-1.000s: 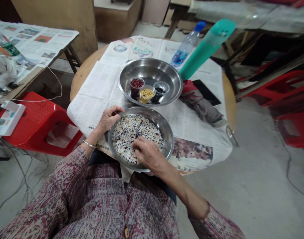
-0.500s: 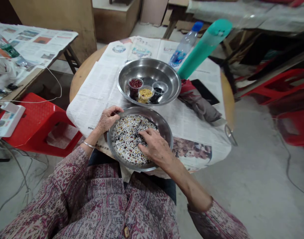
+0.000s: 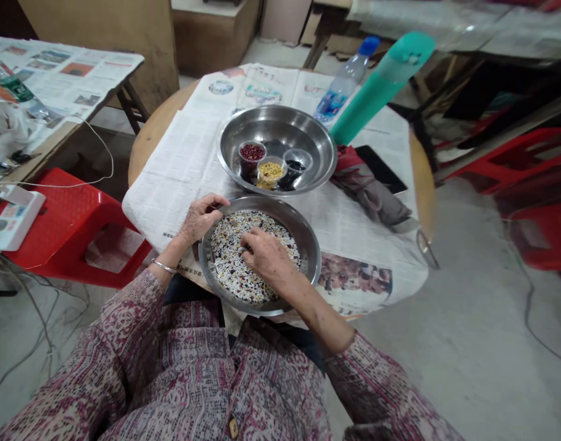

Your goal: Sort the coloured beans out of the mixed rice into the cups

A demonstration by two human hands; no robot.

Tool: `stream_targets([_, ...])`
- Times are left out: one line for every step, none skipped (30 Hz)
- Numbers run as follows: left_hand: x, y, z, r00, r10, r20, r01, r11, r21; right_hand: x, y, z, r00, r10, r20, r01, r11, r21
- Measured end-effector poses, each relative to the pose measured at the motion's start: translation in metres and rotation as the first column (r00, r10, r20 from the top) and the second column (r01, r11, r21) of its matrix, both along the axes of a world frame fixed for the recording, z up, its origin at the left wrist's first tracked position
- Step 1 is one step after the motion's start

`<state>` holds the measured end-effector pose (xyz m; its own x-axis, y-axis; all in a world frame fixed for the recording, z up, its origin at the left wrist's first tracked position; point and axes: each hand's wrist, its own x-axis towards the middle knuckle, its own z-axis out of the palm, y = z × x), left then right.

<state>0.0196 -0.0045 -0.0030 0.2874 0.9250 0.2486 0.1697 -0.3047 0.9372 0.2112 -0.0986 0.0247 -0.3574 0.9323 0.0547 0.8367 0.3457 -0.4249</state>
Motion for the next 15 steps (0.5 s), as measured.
stream_targets([0.000, 0.000, 0.000, 1.000, 0.001, -0.002, -0.001, 1.000, -0.002, -0.001, 0.002, 0.001, 1.000, 0.007, 0.003, -0.007, 1.000, -0.004])
stream_targets([0.000, 0.000, 0.000, 1.000, 0.002, -0.004, -0.002, 1.000, -0.004, -0.003, 0.004, 0.002, 1.000, 0.008, 0.002, -0.008, 1.000, -0.011])
stream_targets([0.000, 0.000, 0.000, 1.000, 0.004, -0.006, -0.004, 1.000, -0.007, -0.004, 0.006, 0.003, 1.000, 0.006, -0.009, -0.006, 1.000, -0.022])
stream_targets([0.000, 0.000, 0.001, 1.000, 0.005, -0.008, -0.005, 1.000, -0.010, -0.005, 0.006, 0.005, 0.999, 0.004, -0.034, -0.005, 0.999, -0.043])
stream_targets([0.000, -0.001, 0.001, 1.000, 0.005, -0.011, -0.006, 1.000, -0.013, -0.006, 0.006, 0.007, 0.997, 0.002, -0.073, -0.007, 0.998, -0.070])
stream_targets([0.000, -0.001, 0.001, 1.000, 0.007, -0.015, -0.008, 1.000, -0.014, -0.007, 0.004, 0.010, 0.993, 0.001, -0.119, -0.013, 0.995, -0.094])
stream_targets([0.000, -0.001, 0.001, 1.000, 0.008, -0.018, -0.008, 1.000, -0.014, -0.007, 0.001, 0.012, 0.986, 0.004, -0.165, -0.023, 0.993, -0.112])
stream_targets([0.000, -0.001, 0.001, 1.000, 0.007, -0.018, -0.007, 1.000, -0.011, -0.008, -0.003, 0.014, 0.979, 0.010, -0.203, -0.035, 0.992, -0.122])
stream_targets([0.000, -0.001, 0.000, 1.000, 0.005, -0.016, -0.005, 1.000, -0.008, -0.008, -0.008, 0.016, 0.973, 0.019, -0.231, -0.049, 0.991, -0.124])
stream_targets([0.000, -0.001, 0.000, 1.000, 0.005, -0.012, -0.005, 1.000, -0.006, -0.009, -0.014, 0.017, 0.969, 0.034, -0.246, -0.066, 0.990, -0.124])
stream_targets([0.000, -0.001, 0.000, 1.000, 0.004, -0.007, -0.004, 1.000, -0.004, -0.010, -0.020, 0.017, 0.966, 0.057, -0.251, -0.090, 0.988, -0.123])
stream_targets([0.000, -0.001, 0.000, 1.000, 0.002, -0.001, -0.002, 1.000, -0.005, -0.010, -0.027, 0.017, 0.964, 0.088, -0.249, -0.123, 0.984, -0.128])
stream_targets([0.000, -0.001, 0.000, 1.000, 0.000, 0.005, 0.000, 1.000, -0.007, -0.011, -0.033, 0.017, 0.962, 0.123, -0.243, -0.160, 0.978, -0.136])
stream_targets([0.000, 0.000, 0.000, 1.000, -0.003, 0.011, 0.003, 1.000, -0.008, -0.012, -0.039, 0.016, 0.960, 0.159, -0.231, -0.196, 0.970, -0.143])
stream_targets([0.000, 0.000, 0.001, 1.000, -0.007, 0.016, 0.007, 1.000, -0.009, -0.012, -0.044, 0.015, 0.958, 0.192, -0.213, -0.226, 0.963, -0.148])
